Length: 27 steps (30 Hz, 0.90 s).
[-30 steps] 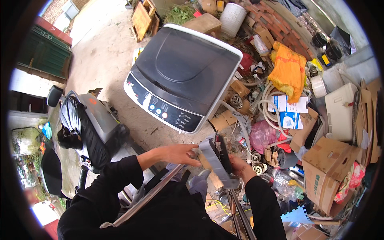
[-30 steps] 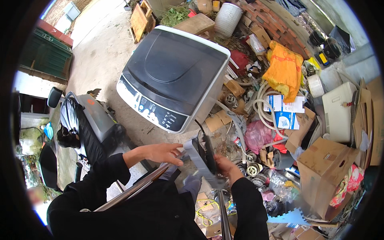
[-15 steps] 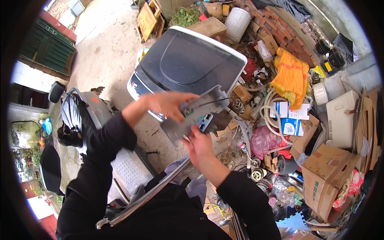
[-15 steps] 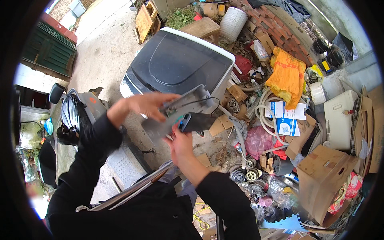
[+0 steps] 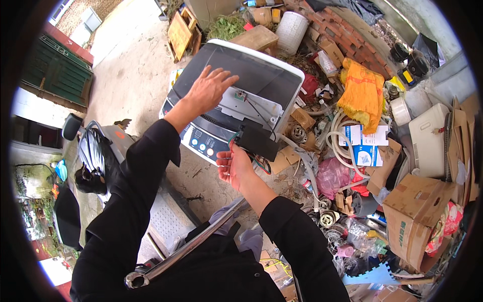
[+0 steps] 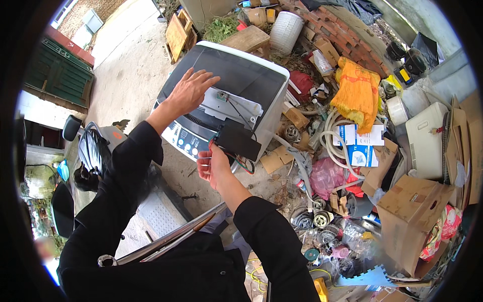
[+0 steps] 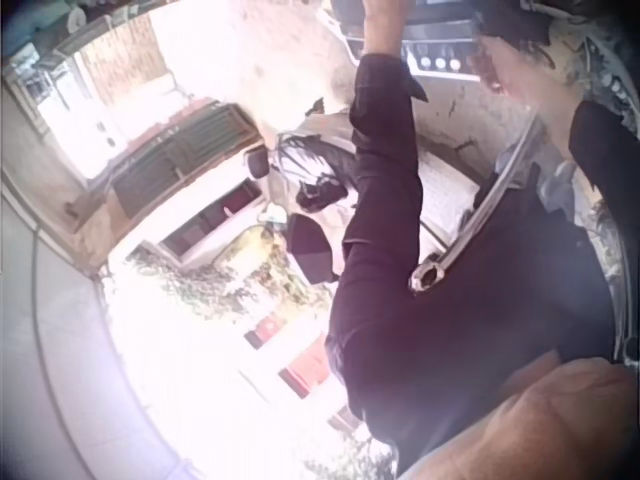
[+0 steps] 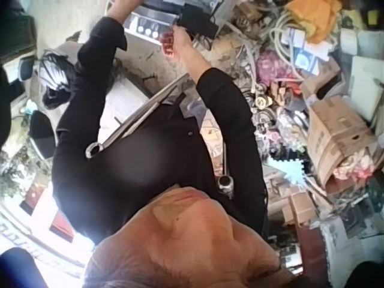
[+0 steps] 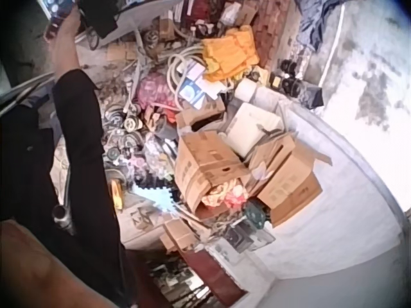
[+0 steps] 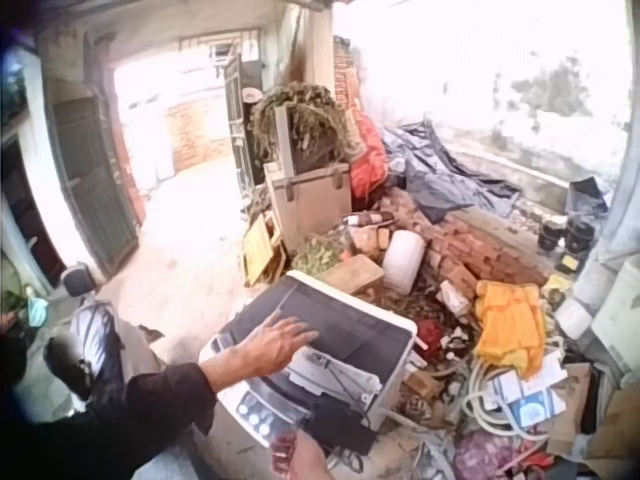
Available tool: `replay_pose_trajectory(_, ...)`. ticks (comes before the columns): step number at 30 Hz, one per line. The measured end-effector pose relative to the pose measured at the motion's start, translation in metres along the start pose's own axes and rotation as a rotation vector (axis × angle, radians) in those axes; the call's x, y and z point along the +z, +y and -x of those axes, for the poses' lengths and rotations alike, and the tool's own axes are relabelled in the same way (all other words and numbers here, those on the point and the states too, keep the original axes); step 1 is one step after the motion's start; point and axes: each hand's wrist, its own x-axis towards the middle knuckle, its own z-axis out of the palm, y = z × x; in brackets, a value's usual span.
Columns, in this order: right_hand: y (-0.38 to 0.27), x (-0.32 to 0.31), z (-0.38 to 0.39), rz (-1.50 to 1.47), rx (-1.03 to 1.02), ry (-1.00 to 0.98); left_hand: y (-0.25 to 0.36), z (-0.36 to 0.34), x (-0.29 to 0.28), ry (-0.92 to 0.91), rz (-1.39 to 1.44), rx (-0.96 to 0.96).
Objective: The person removes the control panel from a top-loading washing machine, disconnects several wire harnesses, and then reinstalls the panel, reconnecting the wires and closing the lid.
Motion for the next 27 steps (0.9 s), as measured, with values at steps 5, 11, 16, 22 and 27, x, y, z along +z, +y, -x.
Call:
replay_pose_trajectory(5,0.003,-0.001,0.008,0.092,0.011,0.04,0.048,0.002,-0.058,-0.118,0.383,-0.072)
replay_pose_trajectory(11,0.018,-0.002,-0.002,0.117,0.008,0.043,0.098,0.028,-0.036,-0.467,0.7,-0.017)
replay_pose_trajectory(16,0.036,-0.015,0.024,-0.225,-0.019,-0.192,0.101,0.019,-0.035,-0.595,0.658,-0.043)
replay_pose_trajectory(22,0.047,-0.083,0.075,0.219,-0.042,-0.387,0.105,0.024,-0.041,-0.388,0.39,0.244)
replay_pose_trajectory(27,0.065,-0.177,0.095,0.33,-0.117,-0.052,0.112,0.035,-0.021,-0.289,0.398,0.299)
